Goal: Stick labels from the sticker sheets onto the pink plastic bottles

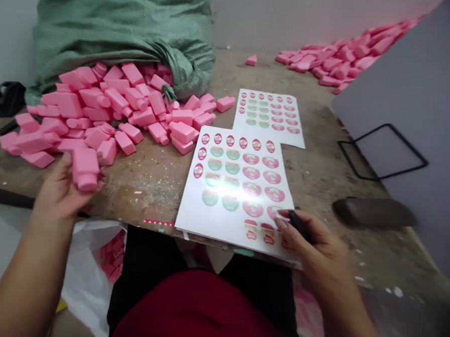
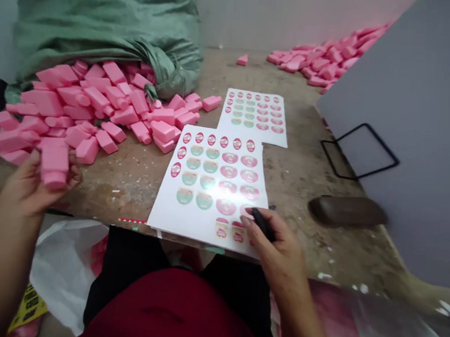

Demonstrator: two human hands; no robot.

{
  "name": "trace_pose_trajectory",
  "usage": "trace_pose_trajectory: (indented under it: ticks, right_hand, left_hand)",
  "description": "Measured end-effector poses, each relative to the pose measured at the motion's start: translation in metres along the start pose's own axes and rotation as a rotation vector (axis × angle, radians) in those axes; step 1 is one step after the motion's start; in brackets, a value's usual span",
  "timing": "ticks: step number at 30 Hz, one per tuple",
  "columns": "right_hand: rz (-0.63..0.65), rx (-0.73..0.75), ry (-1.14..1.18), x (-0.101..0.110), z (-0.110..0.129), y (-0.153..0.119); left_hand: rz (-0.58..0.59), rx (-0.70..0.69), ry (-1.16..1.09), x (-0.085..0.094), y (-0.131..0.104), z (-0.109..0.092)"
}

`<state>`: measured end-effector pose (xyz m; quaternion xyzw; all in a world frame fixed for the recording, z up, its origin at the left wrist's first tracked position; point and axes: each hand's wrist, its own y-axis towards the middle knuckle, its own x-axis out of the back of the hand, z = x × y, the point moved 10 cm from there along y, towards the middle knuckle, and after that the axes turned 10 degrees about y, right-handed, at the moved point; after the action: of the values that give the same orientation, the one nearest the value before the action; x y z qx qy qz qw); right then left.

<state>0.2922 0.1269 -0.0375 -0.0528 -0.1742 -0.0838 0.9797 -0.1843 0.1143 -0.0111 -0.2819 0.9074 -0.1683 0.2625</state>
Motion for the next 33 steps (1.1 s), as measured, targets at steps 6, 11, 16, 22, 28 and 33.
trace_pose_trajectory:
  ticks: [6,11,16,22,28,33]
  right_hand:
    - [0.073,0.050,0.095,-0.024,0.011,-0.001]
    - [0.135,0.030,0.127,-0.028,0.015,0.005]
    - [0.188,0.187,-0.187,-0.019,0.024,-0.003]
    - [0.155,0.295,-0.459,-0.022,0.021,-0.009]
    - [0.154,0.352,-0.584,-0.029,0.025,-0.011]
    - [0.128,0.410,-0.629,-0.031,0.032,-0.013]
  left_hand:
    - [0.205,0.218,0.021,-0.105,-0.029,0.094]
    - [0.420,0.325,0.280,-0.174,-0.069,0.162]
    - [0.477,0.295,0.324,-0.199,-0.081,0.195]
    - [0.462,0.259,0.353,-0.198,-0.075,0.204]
    - [0.485,0.260,0.323,-0.201,-0.074,0.203]
    - [0.478,0.225,0.445,-0.196,-0.075,0.199]
